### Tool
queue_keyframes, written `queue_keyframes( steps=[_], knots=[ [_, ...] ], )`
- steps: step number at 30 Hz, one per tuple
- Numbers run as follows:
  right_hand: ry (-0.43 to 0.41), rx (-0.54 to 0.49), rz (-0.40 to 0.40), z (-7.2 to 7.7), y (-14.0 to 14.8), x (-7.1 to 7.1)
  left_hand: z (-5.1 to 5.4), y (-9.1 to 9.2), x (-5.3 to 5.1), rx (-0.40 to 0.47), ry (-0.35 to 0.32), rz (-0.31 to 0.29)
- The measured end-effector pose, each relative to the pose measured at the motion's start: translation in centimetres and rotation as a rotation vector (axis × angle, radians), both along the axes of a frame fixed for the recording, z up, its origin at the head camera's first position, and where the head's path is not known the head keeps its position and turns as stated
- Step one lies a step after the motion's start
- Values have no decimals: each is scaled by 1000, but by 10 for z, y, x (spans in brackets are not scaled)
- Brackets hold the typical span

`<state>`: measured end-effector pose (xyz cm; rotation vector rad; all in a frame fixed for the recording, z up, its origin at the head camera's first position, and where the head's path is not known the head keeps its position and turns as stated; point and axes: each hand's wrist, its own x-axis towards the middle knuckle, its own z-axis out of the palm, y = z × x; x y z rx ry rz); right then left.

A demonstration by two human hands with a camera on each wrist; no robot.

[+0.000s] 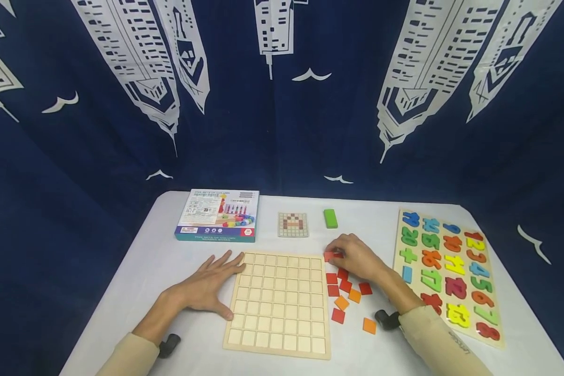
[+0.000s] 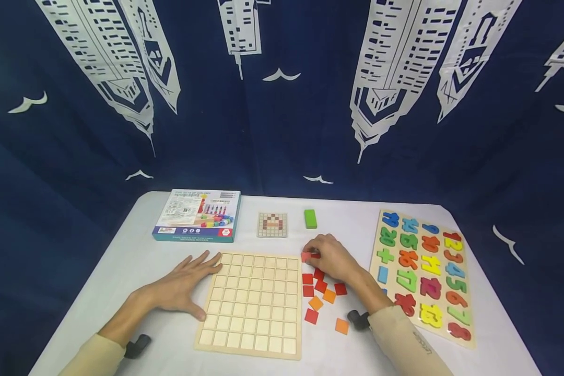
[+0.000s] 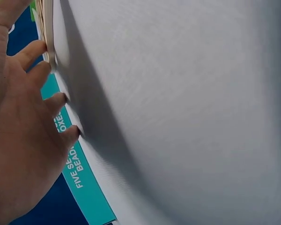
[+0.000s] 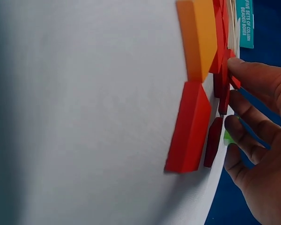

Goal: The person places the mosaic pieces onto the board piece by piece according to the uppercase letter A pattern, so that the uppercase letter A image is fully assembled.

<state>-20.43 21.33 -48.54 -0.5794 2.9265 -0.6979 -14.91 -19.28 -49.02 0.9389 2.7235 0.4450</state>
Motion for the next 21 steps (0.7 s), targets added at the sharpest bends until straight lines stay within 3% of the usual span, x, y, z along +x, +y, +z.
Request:
queue_keyframes(
  steps=[21],
  knots=[
    [-5,-139,-55,-3,-3,-1,0,2,-2,-62,-2,15]
  ],
)
